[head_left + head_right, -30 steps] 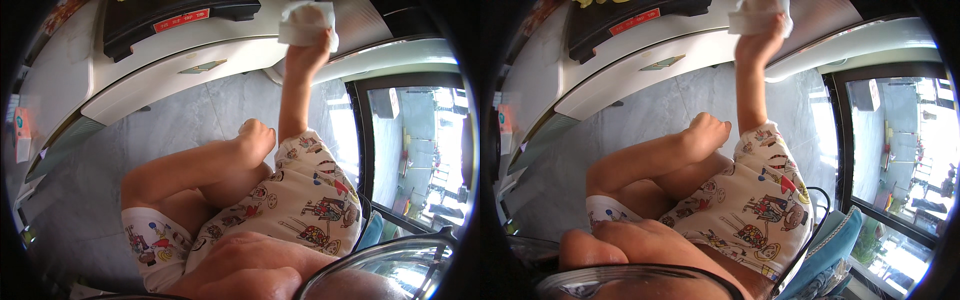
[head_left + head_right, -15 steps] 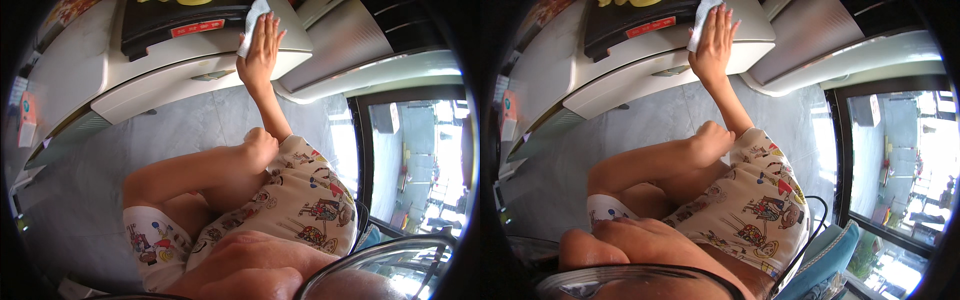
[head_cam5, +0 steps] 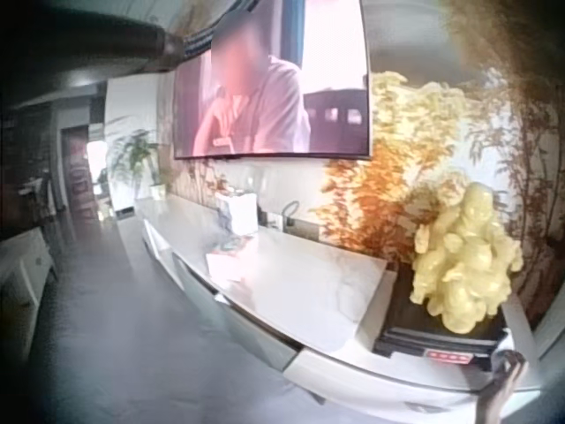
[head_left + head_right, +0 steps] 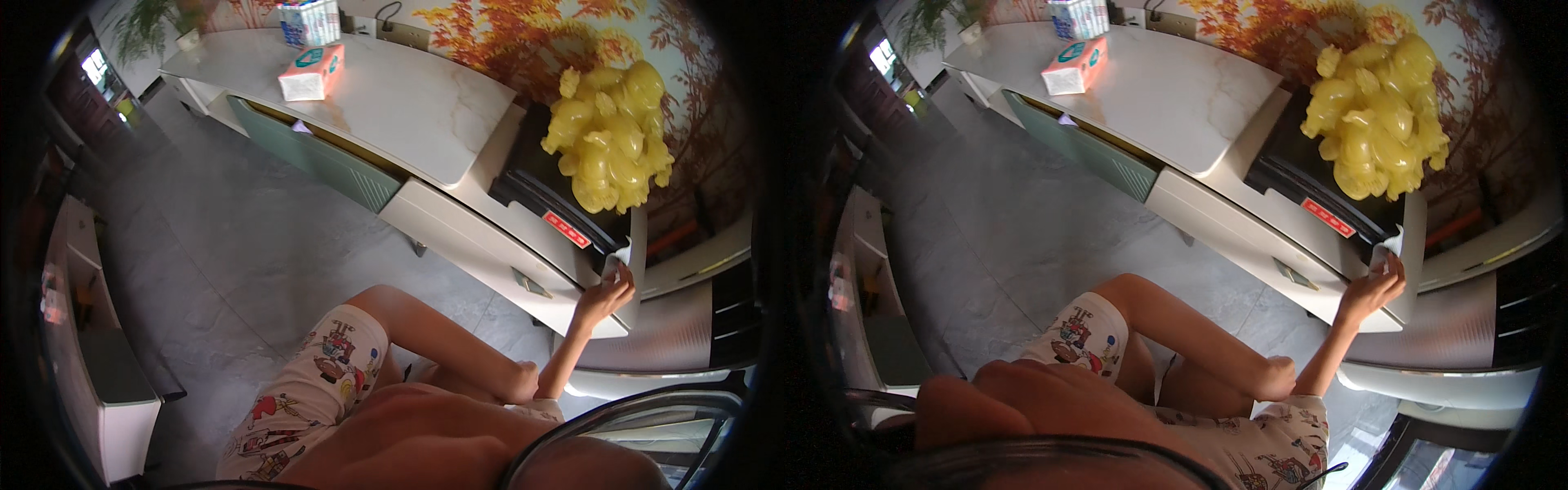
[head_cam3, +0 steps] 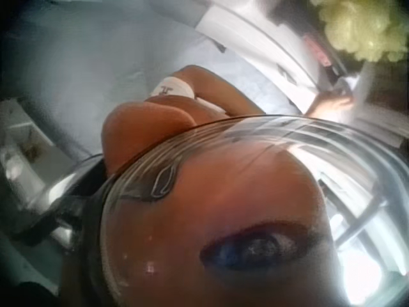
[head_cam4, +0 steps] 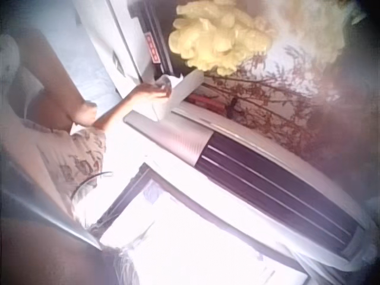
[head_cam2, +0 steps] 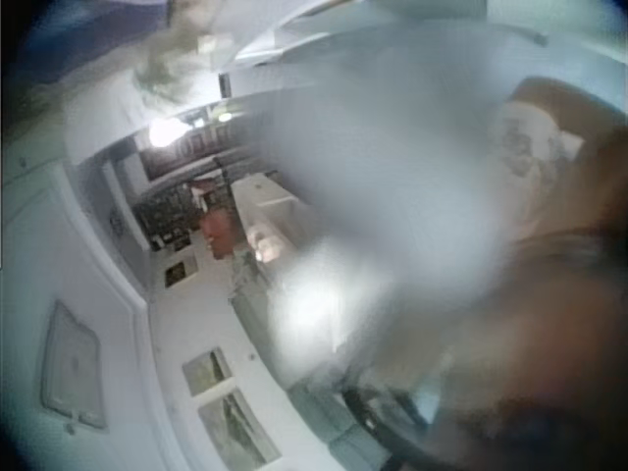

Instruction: The person wipes a low cabinet, an air conditioning unit, and a coffee table using a cloth.

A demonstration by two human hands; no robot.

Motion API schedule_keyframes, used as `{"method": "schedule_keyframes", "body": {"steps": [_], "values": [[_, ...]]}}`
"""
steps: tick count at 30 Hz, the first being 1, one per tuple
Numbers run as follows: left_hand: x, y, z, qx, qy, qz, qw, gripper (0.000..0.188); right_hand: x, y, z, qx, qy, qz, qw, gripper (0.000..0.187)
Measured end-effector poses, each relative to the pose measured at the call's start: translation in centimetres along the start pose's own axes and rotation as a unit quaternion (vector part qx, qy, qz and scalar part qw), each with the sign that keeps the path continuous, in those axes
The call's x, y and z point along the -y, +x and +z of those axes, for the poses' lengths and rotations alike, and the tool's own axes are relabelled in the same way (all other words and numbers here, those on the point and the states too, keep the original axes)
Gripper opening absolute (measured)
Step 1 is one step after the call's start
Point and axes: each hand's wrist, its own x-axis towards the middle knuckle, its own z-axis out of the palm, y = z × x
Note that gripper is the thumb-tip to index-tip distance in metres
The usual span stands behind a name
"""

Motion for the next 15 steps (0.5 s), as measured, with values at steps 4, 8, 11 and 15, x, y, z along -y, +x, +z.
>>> {"method": "schedule_keyframes", "body": {"steps": [4,8,11,15], "values": [[0.2,-0.6,-0.2,-0.009,-0.024,0.007,1.0,0.019,0.1,0.8,0.1,0.001,0.024,0.012,1.0,0.034],[-0.1,-1.4,-1.2,0.01,0.025,0.04,0.999,0.016,0.8,0.7,0.2,-0.005,0.053,0.025,0.998,0.033],[-0.3,-0.9,-0.9,0.004,0.024,0.029,0.999,0.017,0.5,0.8,0.3,-0.006,0.015,-0.005,1.0,0.025],[-0.2,-1.4,-1.5,0.018,0.042,0.042,0.998,0.018,0.8,0.6,0.1,0.005,0.08,0.016,0.997,0.024]]}}
